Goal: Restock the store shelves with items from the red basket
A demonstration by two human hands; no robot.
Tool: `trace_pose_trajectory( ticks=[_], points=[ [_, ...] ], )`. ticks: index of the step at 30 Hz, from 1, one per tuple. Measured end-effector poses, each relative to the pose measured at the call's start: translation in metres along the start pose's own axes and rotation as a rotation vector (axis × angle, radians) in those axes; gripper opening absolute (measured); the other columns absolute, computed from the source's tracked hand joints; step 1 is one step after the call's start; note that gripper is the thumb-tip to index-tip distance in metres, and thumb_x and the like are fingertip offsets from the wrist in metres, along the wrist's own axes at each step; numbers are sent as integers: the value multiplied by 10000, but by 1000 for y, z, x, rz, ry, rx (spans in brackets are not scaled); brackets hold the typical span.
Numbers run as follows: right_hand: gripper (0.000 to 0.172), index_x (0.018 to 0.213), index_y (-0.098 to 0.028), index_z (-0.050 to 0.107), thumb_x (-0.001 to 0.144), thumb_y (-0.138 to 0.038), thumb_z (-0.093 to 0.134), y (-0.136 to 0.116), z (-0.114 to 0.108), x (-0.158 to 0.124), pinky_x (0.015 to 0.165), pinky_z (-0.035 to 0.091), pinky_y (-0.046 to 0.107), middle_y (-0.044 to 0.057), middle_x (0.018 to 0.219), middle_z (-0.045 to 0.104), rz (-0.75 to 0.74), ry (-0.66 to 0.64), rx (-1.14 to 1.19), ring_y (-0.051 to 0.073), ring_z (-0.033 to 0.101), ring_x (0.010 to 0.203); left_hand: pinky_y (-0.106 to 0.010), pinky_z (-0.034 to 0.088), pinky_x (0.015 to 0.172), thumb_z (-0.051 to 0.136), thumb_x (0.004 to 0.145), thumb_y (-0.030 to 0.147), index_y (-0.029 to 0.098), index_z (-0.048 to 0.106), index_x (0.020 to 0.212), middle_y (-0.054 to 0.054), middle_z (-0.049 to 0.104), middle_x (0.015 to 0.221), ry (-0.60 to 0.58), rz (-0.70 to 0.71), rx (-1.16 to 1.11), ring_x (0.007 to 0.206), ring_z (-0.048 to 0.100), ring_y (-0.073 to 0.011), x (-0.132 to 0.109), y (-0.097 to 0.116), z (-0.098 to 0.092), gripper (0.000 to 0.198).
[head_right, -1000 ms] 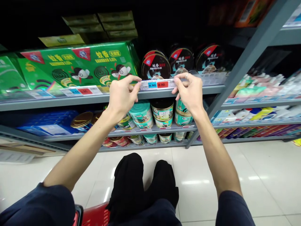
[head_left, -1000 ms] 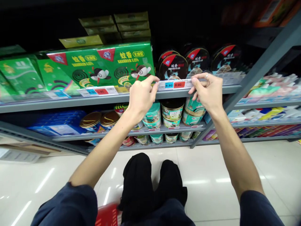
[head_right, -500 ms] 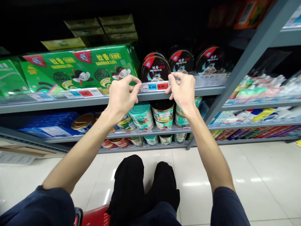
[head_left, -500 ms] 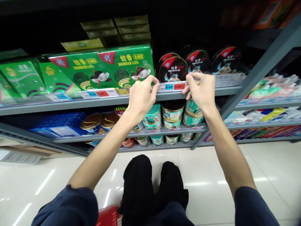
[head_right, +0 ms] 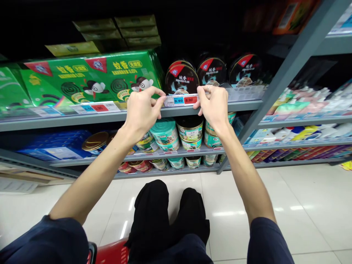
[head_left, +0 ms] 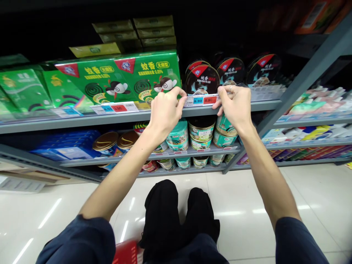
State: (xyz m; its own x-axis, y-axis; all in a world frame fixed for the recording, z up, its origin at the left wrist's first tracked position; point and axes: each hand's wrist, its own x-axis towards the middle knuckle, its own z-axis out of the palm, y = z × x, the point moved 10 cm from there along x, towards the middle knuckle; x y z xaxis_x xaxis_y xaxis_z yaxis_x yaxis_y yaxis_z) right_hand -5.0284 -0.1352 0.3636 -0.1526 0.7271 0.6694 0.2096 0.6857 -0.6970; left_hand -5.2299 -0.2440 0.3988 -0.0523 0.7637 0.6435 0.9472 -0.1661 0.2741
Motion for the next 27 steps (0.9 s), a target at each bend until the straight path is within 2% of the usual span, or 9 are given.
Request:
trace_pose_trajectory(
  ticks=[4,9,12,21,27],
  points=[
    [615,1056,-162,777,1022,-745,583,0,0,0,486,557,243,56,671,765,32,-11,1,160,716,489,-378,525,945,574,1058,297,211,727,1106,-12,672,680,-6,-17,-1,836,710,-230,-1,0,-1,182],
    [593,1314,-149,718,1039,-667,627,-1,-1,-1,524,567,247,99,841,826,72,-5,36,170,744,556,-377,527,946,553,1065,314,219,731,1113,-19,699,725,-14,-24,18,884,725,-236,-1,0,0,208],
    [593,1368,-161,689,1049,-654,615,1,-1,-3,515,555,246,104,872,836,82,2,29,155,722,518,-384,525,962,547,1065,324,223,735,1123,-29,716,760,-13,-22,16,920,729,-243,0,-1,0,221],
    [603,1424,-154,647,1061,-634,597,1,-2,-7,562,588,268,113,891,839,99,-6,-20,163,733,526,-382,529,958,541,1066,327,216,736,1127,-29,708,746,-7,-15,22,910,727,-243,0,-1,1,233],
    [578,1279,-142,723,1051,-659,605,-6,-5,2,545,571,255,68,733,783,54,-7,-67,159,720,515,-373,545,951,541,1069,323,209,735,1118,-23,713,736,12,23,20,884,733,-229,-1,0,1,230]
  ],
)
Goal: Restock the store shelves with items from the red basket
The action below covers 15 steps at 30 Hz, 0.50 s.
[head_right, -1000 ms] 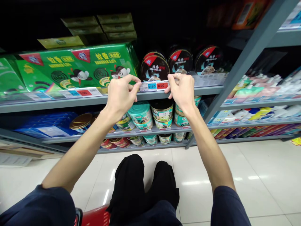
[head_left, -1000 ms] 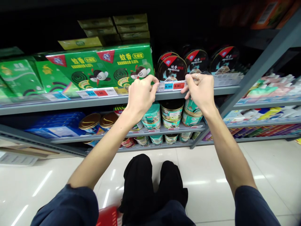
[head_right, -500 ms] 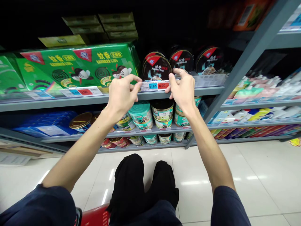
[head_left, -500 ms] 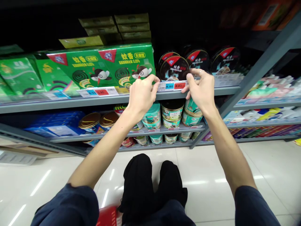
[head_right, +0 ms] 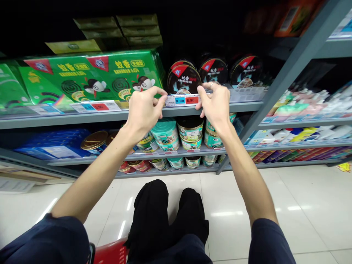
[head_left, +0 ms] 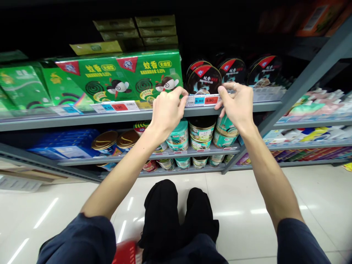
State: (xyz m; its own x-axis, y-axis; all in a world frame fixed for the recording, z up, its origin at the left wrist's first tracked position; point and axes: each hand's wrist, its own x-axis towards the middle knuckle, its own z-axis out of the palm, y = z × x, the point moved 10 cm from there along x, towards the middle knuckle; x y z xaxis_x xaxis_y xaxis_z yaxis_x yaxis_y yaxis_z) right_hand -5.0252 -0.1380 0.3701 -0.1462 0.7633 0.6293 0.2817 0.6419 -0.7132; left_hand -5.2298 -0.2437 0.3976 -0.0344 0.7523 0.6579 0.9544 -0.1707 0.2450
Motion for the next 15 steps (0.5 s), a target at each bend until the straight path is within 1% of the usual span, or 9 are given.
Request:
trace_pose_trajectory(
  ticks=[2,4,6,7,9,11,13,15],
  points=[
    [544,1248,-127,742,1036,-621,658,-9,-4,8,574,589,275,57,685,760,-18,7,-43,165,716,525,-375,552,962,533,1076,327,207,738,1129,-23,716,737,-3,1,-4,890,740,-228,-1,0,0,243],
    [475,1206,-106,766,1014,-539,731,-17,-7,16,598,603,298,58,657,748,-15,-1,-97,156,689,506,-388,558,983,519,1089,338,201,743,1158,-26,718,741,-11,-6,-14,899,749,-231,-1,-1,-1,271],
    [418,1182,-85,782,1008,-464,760,-22,-8,22,628,616,319,68,651,743,-2,-21,-132,147,670,498,-412,557,1024,498,1105,357,191,733,1246,-37,728,776,-12,-3,-30,939,761,-245,2,2,-1,320],
    [419,1196,-77,782,1015,-454,752,-23,-7,23,651,628,332,73,660,745,1,-28,-134,154,681,518,-427,551,1050,486,1112,370,184,715,1313,-49,739,814,-7,4,-37,978,766,-256,4,4,-1,356],
    [472,1262,-76,765,1036,-487,712,-23,-5,23,698,654,361,79,693,754,-5,-32,-104,192,733,605,-461,534,1102,469,1120,400,162,649,1448,-90,762,924,-2,13,-32,1083,760,-290,10,10,2,443],
    [530,1301,-88,753,1039,-542,678,-21,-4,22,713,673,381,79,720,763,-16,-24,-64,233,772,691,-491,514,1136,474,1115,428,128,574,1539,-143,767,1045,-23,-6,5,1183,734,-334,17,15,9,529],
    [547,1294,-95,762,1031,-566,668,-19,-4,22,698,677,384,75,715,761,-25,-8,-54,247,780,709,-507,497,1158,483,1107,436,100,508,1594,-185,754,1145,-73,-60,60,1251,706,-370,20,17,18,593],
    [535,1279,-98,776,1032,-559,666,-20,-6,22,689,673,381,69,690,752,-33,11,-71,242,773,684,-505,482,1174,469,1108,427,94,461,1627,-206,736,1212,-124,-120,103,1298,682,-387,20,19,24,617]
  ],
)
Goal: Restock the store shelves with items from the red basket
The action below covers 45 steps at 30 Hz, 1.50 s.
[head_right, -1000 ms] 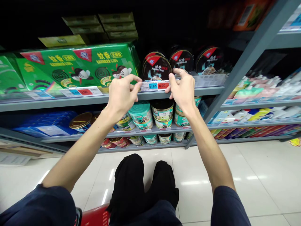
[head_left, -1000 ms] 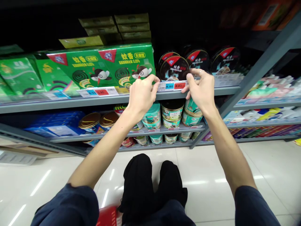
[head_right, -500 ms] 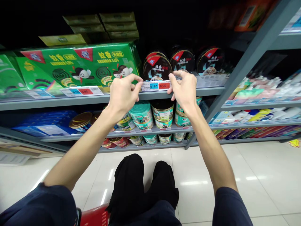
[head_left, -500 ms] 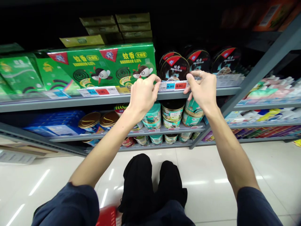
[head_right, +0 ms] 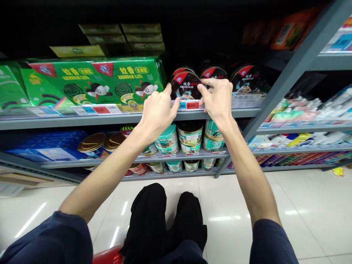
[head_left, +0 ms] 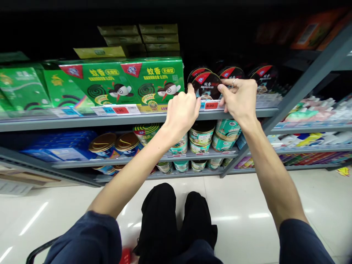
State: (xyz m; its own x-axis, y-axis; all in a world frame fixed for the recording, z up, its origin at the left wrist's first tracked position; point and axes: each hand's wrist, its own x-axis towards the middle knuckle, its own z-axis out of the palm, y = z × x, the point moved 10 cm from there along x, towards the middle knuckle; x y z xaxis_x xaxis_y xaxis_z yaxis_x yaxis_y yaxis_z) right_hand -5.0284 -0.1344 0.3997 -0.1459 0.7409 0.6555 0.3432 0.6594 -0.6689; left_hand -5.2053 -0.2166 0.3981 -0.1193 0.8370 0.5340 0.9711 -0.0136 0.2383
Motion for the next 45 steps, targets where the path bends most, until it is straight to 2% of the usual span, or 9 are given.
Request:
trace_pose_trajectory(
  ticks=[8,15,18,22,25,30,37,41,45],
  points=[
    [537,1312,-124,768,1039,-572,656,-6,-1,-3,789,665,396,90,730,782,-31,0,-32,247,790,753,-495,477,1177,398,1105,393,102,440,1637,-212,722,1253,-67,-77,46,1329,652,-391,-8,1,-2,608],
    [355,1022,-122,805,1023,-459,693,-2,-6,-9,678,645,382,63,657,740,17,-8,-47,225,727,627,-479,501,1134,494,1084,485,103,577,1497,-182,734,1104,88,27,-88,1249,675,-378,-3,-12,9,569],
    [330,1048,-128,797,1015,-443,705,-2,-4,-10,733,657,398,54,654,728,12,-3,-33,245,747,695,-463,507,1118,491,1087,491,124,578,1498,-172,740,1083,118,61,-123,1222,684,-366,-5,-13,10,558],
    [307,1047,-126,793,1015,-417,700,-4,-2,-10,867,660,442,49,649,717,3,8,-47,245,752,719,-456,513,1099,531,1071,451,96,476,1595,-184,752,1094,85,27,-133,1205,697,-372,-9,-12,15,635],
    [241,1005,-129,798,1011,-352,705,-6,-2,-10,811,653,433,28,626,710,21,9,-60,191,669,553,-443,516,1094,555,1062,402,62,322,1684,-171,766,1078,50,12,-168,1167,715,-347,-13,-8,24,746],
    [249,994,-125,786,1010,-363,715,-7,-3,-10,757,638,391,7,600,697,37,0,-56,159,621,498,-410,584,971,550,1048,310,137,142,1755,-96,787,984,47,48,-292,821,731,-220,-27,4,25,834],
    [499,1304,-151,731,1020,-556,664,5,-15,-22,671,626,346,-3,637,710,24,67,58,200,717,596,-345,576,800,536,1069,335,205,506,1574,-44,803,871,140,73,-288,610,651,-160,-53,-5,-5,522],
    [474,1252,-172,749,1017,-575,664,19,-20,-34,576,570,292,-21,619,689,29,78,75,166,668,533,-319,526,726,460,1111,397,201,697,1341,-4,725,670,190,69,-263,559,621,-157,-45,-31,-11,384],
    [425,1185,-181,756,1011,-559,673,25,-30,-36,498,506,265,-32,597,671,44,93,75,133,585,448,-296,497,680,458,1112,441,216,727,1277,24,661,594,218,84,-282,529,604,-153,-35,-36,-19,388]
  ],
)
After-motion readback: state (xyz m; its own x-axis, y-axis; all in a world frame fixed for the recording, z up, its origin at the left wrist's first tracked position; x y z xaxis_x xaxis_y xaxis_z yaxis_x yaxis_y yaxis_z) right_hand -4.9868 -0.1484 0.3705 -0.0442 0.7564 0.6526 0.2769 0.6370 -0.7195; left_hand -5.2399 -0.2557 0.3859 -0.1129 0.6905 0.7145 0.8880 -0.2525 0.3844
